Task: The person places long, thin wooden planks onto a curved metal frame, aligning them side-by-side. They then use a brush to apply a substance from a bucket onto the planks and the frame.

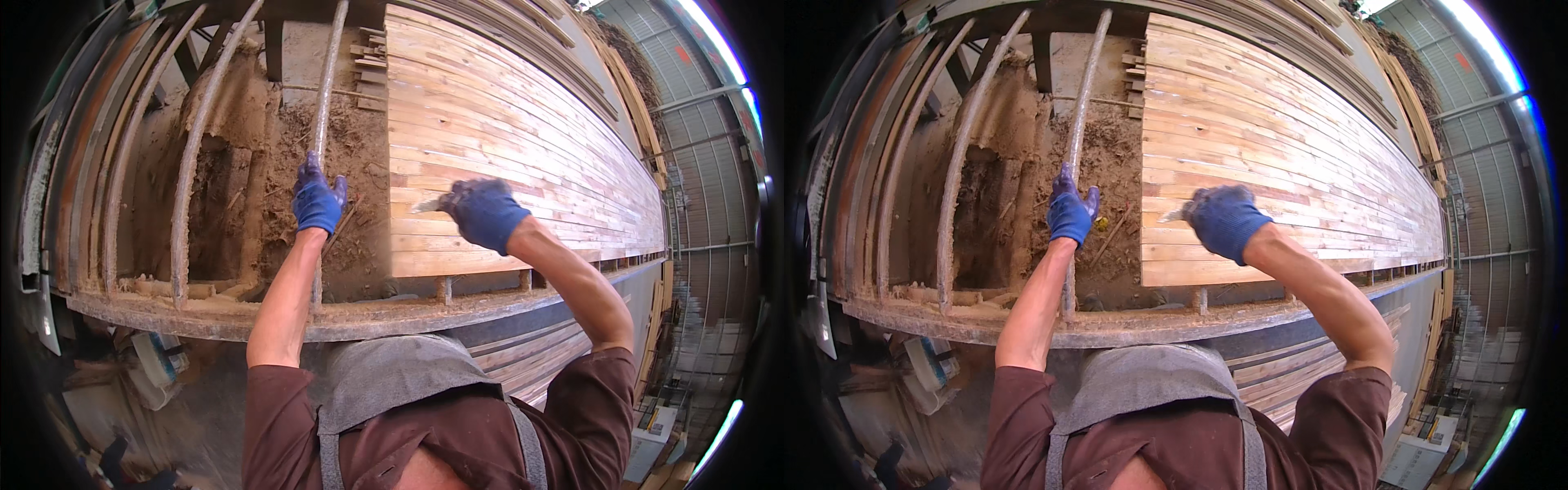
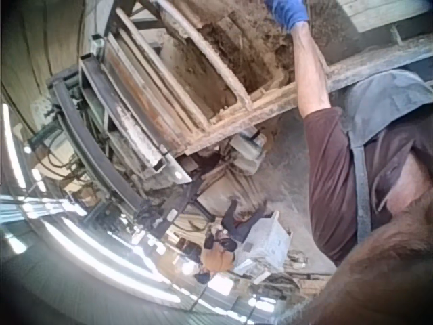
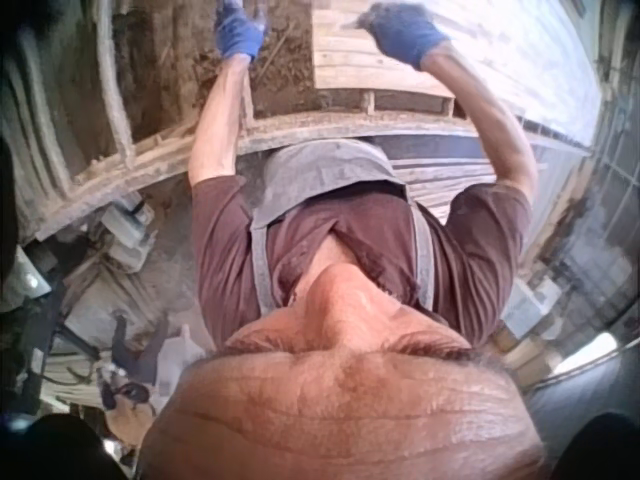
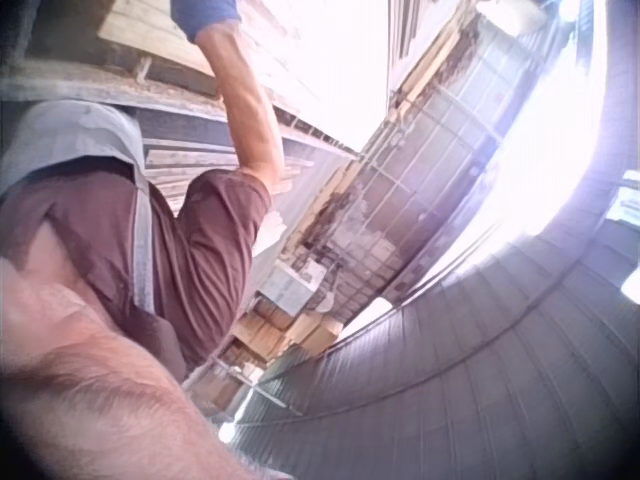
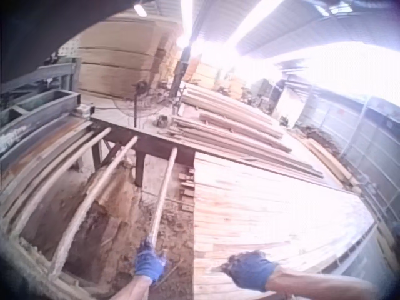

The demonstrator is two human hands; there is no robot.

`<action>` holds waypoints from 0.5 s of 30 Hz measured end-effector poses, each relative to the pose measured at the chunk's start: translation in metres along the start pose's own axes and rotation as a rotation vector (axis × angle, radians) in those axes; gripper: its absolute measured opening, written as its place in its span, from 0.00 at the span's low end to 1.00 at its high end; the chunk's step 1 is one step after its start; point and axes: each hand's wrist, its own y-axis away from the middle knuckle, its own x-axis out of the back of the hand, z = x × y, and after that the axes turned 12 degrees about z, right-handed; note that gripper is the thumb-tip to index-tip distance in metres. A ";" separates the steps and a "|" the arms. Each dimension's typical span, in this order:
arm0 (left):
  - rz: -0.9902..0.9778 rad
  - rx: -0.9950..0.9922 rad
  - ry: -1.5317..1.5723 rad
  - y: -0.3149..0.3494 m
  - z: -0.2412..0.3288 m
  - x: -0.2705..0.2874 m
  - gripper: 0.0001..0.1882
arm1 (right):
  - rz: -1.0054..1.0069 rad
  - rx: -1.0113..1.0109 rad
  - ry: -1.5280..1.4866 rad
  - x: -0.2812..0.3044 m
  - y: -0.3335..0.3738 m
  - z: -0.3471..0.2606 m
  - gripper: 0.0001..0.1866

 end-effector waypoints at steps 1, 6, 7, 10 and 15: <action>0.030 -0.032 0.026 0.001 -0.003 -0.005 0.43 | -0.017 -0.008 0.014 -0.002 -0.009 -0.001 0.07; 0.084 -0.040 0.188 0.002 -0.014 -0.015 0.42 | 0.026 0.071 0.103 -0.022 -0.026 -0.013 0.05; 0.127 -0.069 0.169 0.002 -0.014 -0.017 0.41 | -0.019 0.065 0.059 -0.024 -0.024 -0.008 0.06; 0.075 -0.048 0.167 0.000 -0.022 -0.017 0.42 | -0.204 0.018 0.007 -0.008 -0.003 0.016 0.05; 0.083 -0.125 0.111 0.006 -0.013 -0.026 0.43 | -0.227 -0.353 0.147 -0.099 0.134 0.149 0.09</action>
